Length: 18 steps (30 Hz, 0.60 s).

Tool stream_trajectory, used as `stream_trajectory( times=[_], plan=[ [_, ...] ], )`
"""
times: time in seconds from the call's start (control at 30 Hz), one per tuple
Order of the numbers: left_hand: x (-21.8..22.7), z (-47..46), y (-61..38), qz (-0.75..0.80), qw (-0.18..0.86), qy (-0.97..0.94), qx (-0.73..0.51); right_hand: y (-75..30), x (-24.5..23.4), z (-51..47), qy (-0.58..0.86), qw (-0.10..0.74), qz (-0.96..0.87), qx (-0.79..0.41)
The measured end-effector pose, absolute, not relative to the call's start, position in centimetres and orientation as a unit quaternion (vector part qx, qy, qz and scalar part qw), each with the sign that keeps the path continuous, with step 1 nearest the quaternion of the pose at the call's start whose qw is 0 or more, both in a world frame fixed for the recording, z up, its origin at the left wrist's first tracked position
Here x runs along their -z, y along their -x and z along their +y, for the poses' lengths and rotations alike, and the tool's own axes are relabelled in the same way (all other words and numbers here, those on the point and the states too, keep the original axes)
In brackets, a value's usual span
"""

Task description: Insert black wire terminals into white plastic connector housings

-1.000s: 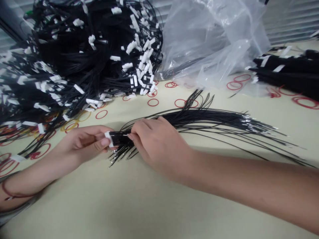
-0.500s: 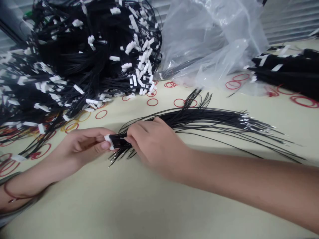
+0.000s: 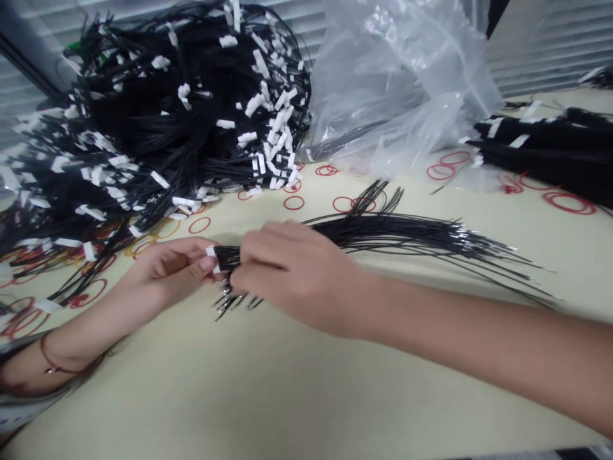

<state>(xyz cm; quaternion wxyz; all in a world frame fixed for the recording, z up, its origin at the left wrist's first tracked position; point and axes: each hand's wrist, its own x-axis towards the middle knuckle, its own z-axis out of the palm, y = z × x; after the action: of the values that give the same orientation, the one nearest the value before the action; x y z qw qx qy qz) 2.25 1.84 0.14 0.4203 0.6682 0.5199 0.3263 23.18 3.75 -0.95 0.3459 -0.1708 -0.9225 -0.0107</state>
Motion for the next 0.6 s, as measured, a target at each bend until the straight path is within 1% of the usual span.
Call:
stream_trajectory(
  times=[0.03,0.1,0.17,0.3,0.47,0.53,0.6],
  plan=[
    [-0.1,2.0,-2.2,0.522,0.424,-0.663,-0.331,-23.3,0.8,3.9,0.136,0.288,-0.948,0.008],
    [-0.2,2.1,-2.1,0.524,0.424,-0.657,-0.338,-23.4,0.7,4.2,0.119,0.196,-0.973,0.003],
    [-0.3,2.1,-2.2,0.527,0.422,-0.655,-0.341,-23.4,0.9,4.5,0.149,0.155,-0.977,-0.004],
    [-0.3,1.9,-2.2,0.532,0.429,-0.647,-0.339,-23.4,1.3,4.9,0.177,0.14,-0.974,-0.02],
    [0.1,1.9,-2.0,0.523,0.431,-0.648,-0.348,-23.5,1.8,4.4,0.172,0.137,-0.975,0.038],
    [0.2,1.9,-2.0,0.52,0.425,-0.656,-0.344,-23.3,2.0,4.2,0.201,0.166,-0.965,0.009],
    [0.1,1.9,-2.0,0.516,0.419,-0.667,-0.337,-23.0,2.2,4.0,0.244,0.207,-0.945,-0.059]
  ],
)
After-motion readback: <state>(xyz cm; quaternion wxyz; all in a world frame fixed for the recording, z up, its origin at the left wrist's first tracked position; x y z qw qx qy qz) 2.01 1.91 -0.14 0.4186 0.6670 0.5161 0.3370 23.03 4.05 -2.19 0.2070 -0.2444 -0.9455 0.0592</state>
